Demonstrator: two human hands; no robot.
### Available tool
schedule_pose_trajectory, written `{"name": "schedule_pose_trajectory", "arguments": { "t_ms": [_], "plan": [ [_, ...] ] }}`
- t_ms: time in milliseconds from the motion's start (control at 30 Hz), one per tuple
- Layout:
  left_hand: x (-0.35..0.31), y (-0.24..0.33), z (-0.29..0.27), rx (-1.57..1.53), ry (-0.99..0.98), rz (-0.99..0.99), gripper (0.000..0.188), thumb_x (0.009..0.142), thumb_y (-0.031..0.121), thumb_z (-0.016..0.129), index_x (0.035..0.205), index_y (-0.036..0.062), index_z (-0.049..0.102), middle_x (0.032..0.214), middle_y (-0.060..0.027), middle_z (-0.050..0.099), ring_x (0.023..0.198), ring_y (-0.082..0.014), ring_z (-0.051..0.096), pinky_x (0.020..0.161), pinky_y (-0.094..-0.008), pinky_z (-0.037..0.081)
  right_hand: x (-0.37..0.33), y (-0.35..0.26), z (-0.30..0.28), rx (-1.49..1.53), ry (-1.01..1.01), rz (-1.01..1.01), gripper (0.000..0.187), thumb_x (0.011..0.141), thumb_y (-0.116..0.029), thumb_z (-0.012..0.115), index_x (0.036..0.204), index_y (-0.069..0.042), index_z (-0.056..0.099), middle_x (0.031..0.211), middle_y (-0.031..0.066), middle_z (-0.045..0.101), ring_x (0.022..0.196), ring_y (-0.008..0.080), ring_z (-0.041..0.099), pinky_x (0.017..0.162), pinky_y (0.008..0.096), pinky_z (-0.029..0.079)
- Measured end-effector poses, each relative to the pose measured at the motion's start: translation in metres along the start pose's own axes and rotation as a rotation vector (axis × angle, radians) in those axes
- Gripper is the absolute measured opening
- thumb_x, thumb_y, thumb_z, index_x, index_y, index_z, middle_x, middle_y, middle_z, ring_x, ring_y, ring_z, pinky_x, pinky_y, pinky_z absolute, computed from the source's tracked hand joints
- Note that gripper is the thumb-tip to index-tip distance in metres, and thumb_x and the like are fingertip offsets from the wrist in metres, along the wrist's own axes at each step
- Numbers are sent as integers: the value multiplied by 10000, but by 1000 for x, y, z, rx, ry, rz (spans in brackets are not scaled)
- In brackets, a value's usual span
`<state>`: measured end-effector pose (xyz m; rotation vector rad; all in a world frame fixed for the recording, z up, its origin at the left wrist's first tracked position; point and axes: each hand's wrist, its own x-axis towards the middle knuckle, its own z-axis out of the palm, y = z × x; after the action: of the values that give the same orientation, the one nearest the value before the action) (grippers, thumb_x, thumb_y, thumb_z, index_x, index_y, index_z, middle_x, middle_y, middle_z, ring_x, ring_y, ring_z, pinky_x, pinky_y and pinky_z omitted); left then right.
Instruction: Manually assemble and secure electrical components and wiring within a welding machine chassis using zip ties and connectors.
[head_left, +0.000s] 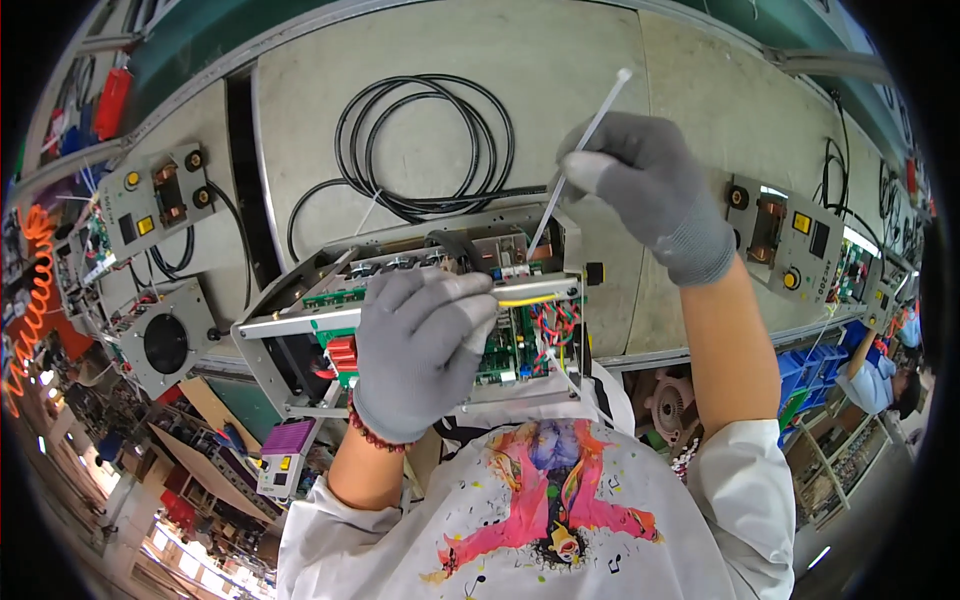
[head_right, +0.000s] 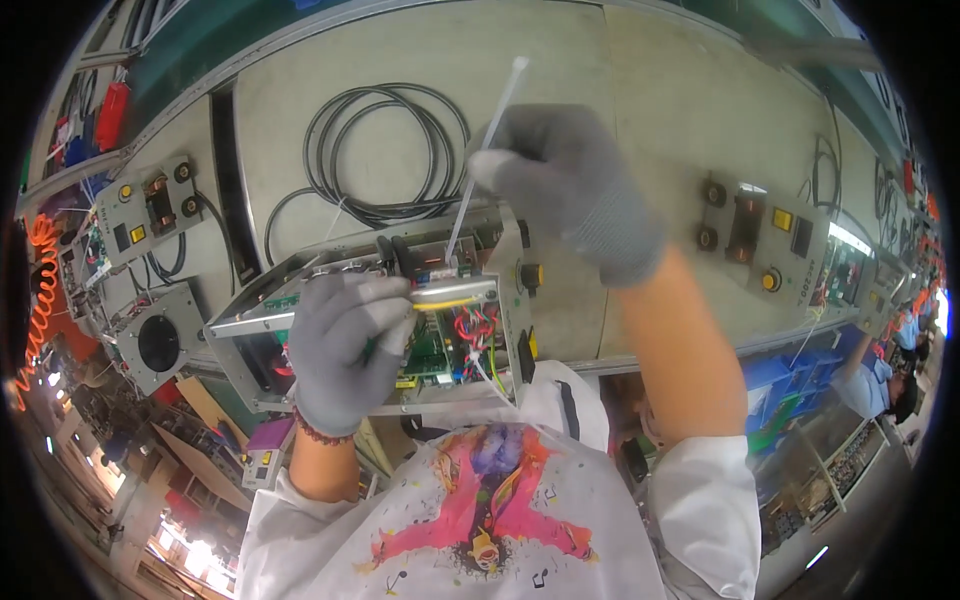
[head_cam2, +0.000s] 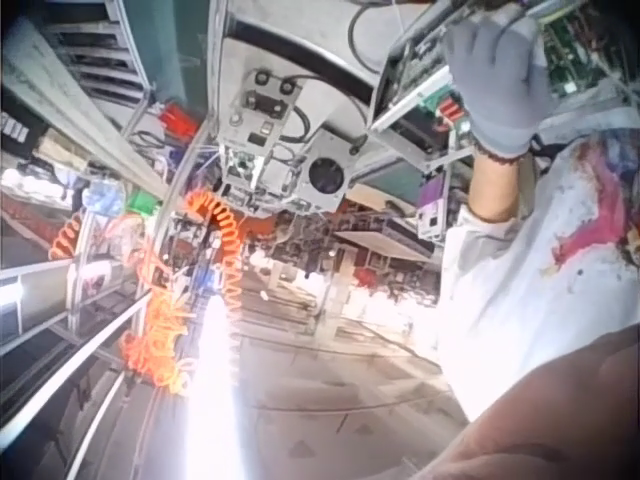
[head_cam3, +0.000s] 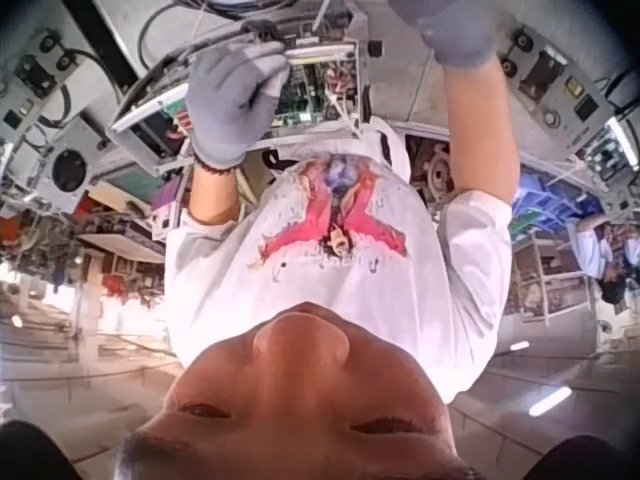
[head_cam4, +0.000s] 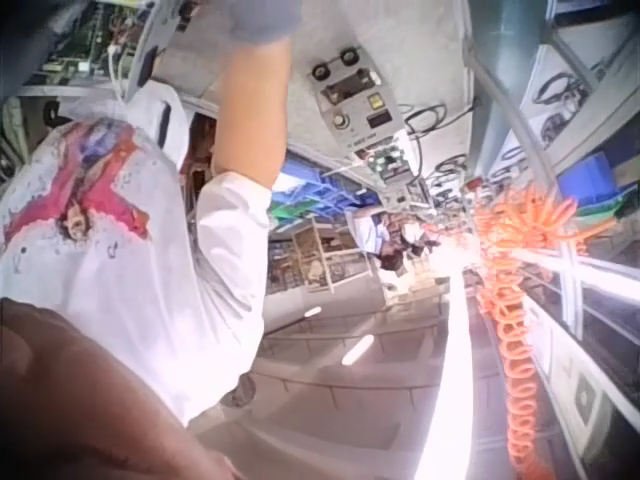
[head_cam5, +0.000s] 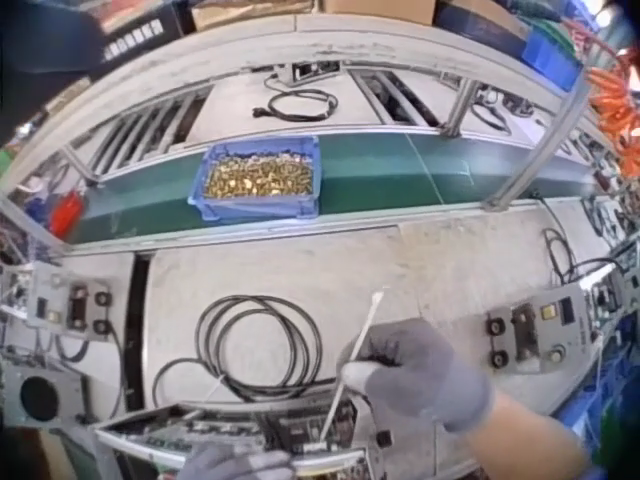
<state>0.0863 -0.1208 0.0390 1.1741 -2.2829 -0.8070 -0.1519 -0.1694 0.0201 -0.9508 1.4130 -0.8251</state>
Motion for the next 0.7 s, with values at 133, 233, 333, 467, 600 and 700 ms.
{"name": "schedule_pose_trajectory", "arguments": {
  "t_ms": [133, 233, 333, 467, 600, 700],
  "plan": [
    [0, -3, 1, -12, -4, 16, 193, 702, 97, 708, 888, 110, 658, 976, -20, 682, 852, -229, 610, 786, -374, 451, 8, 9, 9, -145, -296, 156, 128, 847, -62, 584, 890, 42, 645, 757, 70, 658, 713, 107, 610, 665, 262, 501],
    [0, -5, 1, -20, -2, 31, 239, 662, 75, 700, 896, 107, 661, 982, -30, 681, 845, -228, 606, 775, -370, 446, 13, 2, 9, -273, -311, 171, 108, 838, -60, 590, 864, 34, 637, 731, 46, 637, 684, 89, 587, 633, 249, 483],
    [0, -6, 0, -25, -16, 33, 265, 643, 65, 692, 903, 105, 658, 981, -36, 680, 840, -229, 605, 753, -368, 441, 18, -5, 4, -92, -62, 149, 108, 837, -66, 596, 870, 28, 638, 735, 45, 638, 685, 91, 583, 632, 256, 482],
    [0, -7, 2, -33, -2, 52, 296, 616, 59, 680, 907, 107, 648, 981, -40, 679, 833, -228, 604, 724, -369, 436, 16, 4, 11, -280, -541, 112, 128, 827, -97, 602, 818, 25, 638, 696, 45, 628, 674, 95, 577, 633, 263, 477],
    [-1, -7, 3, -29, 42, 56, 306, 596, 61, 670, 896, 110, 641, 987, -43, 671, 832, -232, 604, 730, -373, 439, 14, 18, 19, -217, -564, 100, 139, 818, -123, 621, 791, 13, 632, 679, 25, 614, 653, 87, 545, 614, 270, 460],
    [-1, -6, 3, -12, 6, 95, 243, 651, 80, 682, 887, 118, 639, 991, -42, 658, 852, -249, 599, 757, -394, 443, 12, 19, 22, -189, -469, 119, 125, 815, -121, 625, 790, 2, 624, 670, 16, 601, 652, 77, 537, 606, 261, 450]
  ]
}}
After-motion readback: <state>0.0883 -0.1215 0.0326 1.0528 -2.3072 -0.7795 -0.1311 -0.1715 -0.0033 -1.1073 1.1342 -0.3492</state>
